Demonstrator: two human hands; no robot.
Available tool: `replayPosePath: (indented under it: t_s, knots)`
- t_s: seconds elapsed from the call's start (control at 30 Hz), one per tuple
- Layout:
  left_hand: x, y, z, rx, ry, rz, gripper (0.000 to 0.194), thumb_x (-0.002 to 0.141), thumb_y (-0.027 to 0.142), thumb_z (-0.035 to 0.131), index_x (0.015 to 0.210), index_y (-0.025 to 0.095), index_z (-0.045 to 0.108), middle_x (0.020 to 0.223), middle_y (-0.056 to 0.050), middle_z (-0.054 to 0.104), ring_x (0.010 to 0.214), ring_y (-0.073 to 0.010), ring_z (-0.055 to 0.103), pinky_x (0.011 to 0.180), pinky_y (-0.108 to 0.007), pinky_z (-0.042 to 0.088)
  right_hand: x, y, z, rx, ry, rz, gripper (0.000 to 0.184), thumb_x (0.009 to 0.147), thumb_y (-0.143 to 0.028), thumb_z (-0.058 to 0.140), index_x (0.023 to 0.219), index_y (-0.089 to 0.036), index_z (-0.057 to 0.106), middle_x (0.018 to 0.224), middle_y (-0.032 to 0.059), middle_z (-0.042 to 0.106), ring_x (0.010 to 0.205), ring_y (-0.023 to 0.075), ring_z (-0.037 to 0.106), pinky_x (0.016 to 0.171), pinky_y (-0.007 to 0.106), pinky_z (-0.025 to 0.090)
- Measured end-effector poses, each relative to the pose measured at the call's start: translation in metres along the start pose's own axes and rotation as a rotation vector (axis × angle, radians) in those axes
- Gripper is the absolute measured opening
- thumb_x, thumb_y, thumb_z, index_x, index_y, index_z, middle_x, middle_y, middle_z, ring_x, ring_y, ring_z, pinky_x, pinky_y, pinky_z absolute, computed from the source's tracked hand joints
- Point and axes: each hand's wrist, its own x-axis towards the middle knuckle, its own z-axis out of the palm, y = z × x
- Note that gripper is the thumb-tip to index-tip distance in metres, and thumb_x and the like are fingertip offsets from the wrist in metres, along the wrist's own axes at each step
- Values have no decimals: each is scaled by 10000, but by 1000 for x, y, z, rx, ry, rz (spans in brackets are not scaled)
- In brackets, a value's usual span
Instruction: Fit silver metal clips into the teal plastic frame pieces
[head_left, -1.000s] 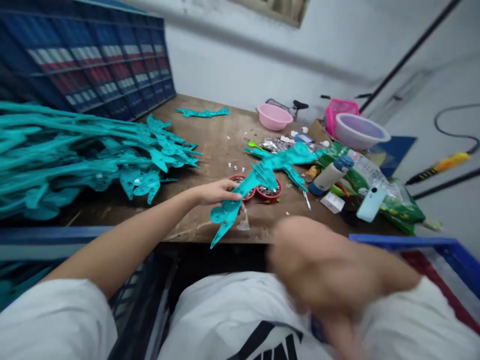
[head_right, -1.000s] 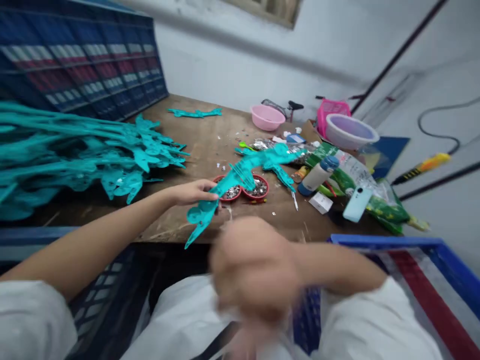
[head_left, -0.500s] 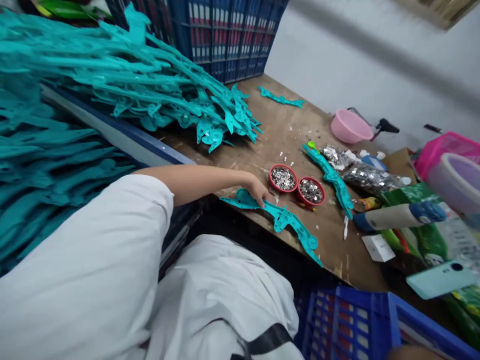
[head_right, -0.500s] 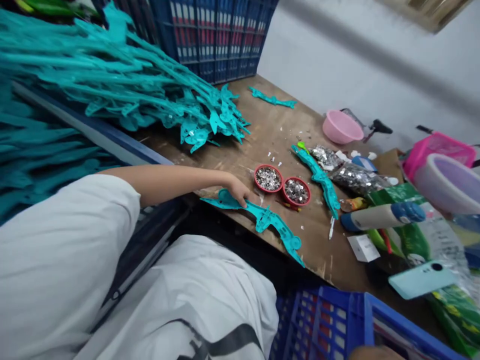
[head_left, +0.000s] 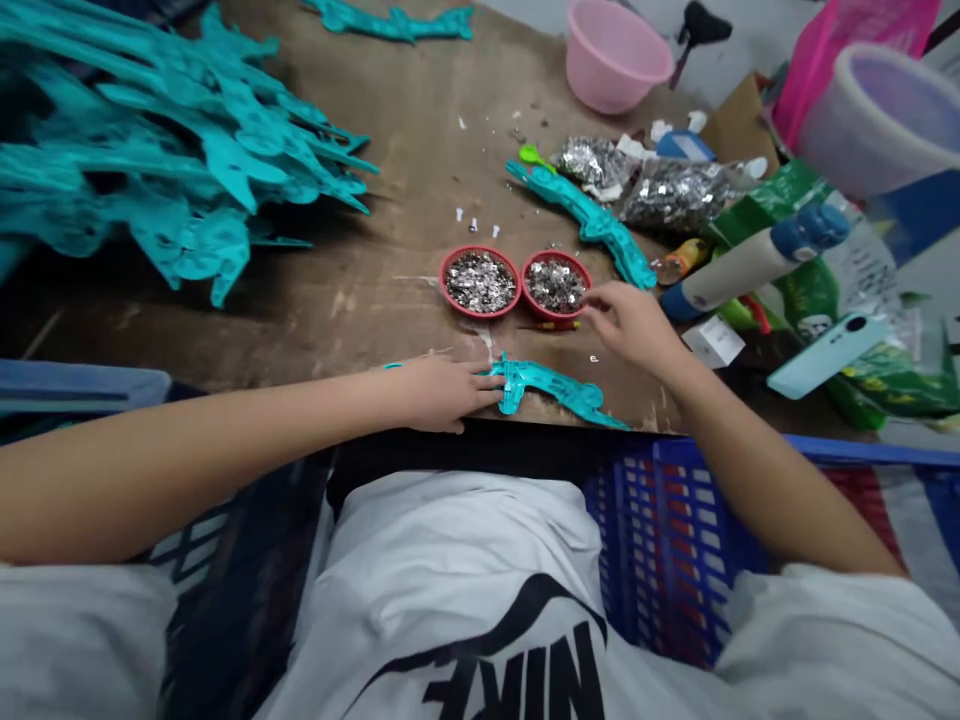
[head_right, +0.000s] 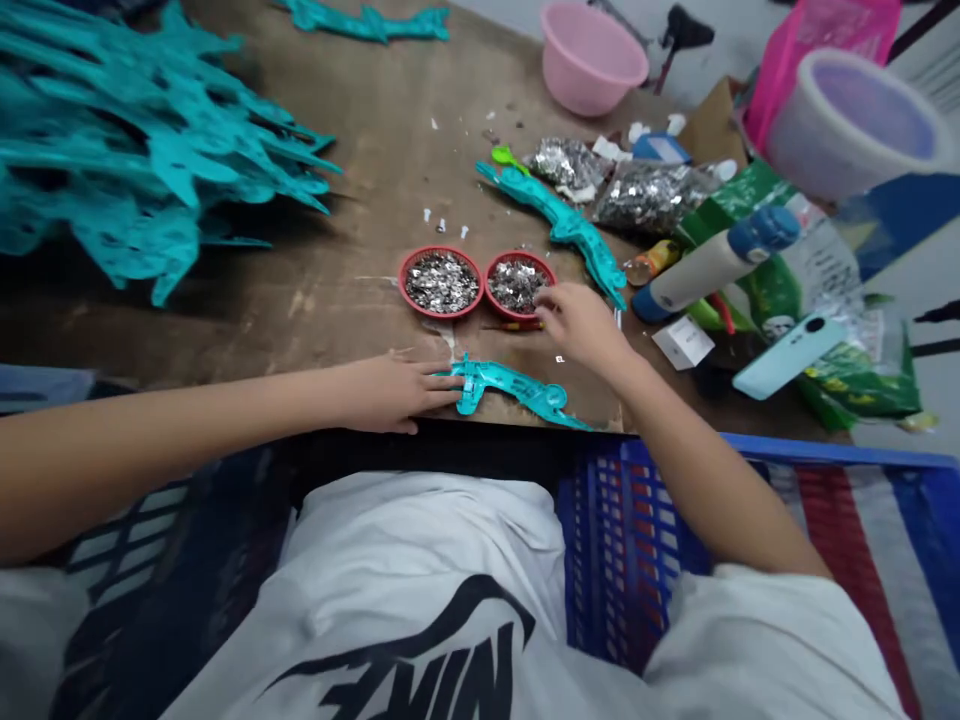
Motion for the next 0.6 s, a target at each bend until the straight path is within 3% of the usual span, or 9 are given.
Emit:
replayPosePath:
  t_s: [0.07,0.17,0.23,0.37,0.5,0.6]
  knots:
    - [-1,0,2,47,-76,22,973,934,185,995,1835,361,674,1968,-116,574,1887,-406,484,1448,-505,523,25,45,13,-117,21,71,263,1101,-426,716,1157,-248,902,1185,202,889,1083,418,786,1050,611,650]
    - [-3,-8,0,103,-85,-29,877,1064,216,879,1892,321,610,1974,-140,560,1884,-395,492,1476,-501,495,40,79,35,-163,-42,88,253,1070,-380,767,1199,-249,940,1211,193,899,1112,421,800,1100,626,660]
    - [-3,-14,-8,141,-65,-33,765,1108,239,824,1854,278,658,1947,-155,599,1860,-405,525,1445,-494,530,41,85,47,-168,-64,95,233,1060,-371,799,1201,-250,941,1216,185,898,1131,425,805,1104,624,659]
    - [0,-30,-33,171,34,6,406,1191,356,702,1543,247,874,1755,-162,776,1685,-434,690,1344,-555,614,37,85,56,-125,-60,113,169,1069,-350,776,1126,-277,918,1187,161,886,1147,420,791,1072,606,651]
    - [3,-55,-44,109,297,-233,449,1221,438,652,1595,286,847,1804,-188,716,1717,-515,625,1368,-743,571,38,86,54,-66,-64,140,123,1063,-325,741,1042,-268,848,1093,150,850,1055,382,776,1043,569,639]
    - [4,-71,-38,97,316,-320,491,1214,471,654,1640,302,833,1848,-190,680,1766,-543,564,1393,-800,528,39,87,53,-58,-58,142,140,1060,-350,726,1046,-263,834,1068,143,836,1009,364,760,981,537,632]
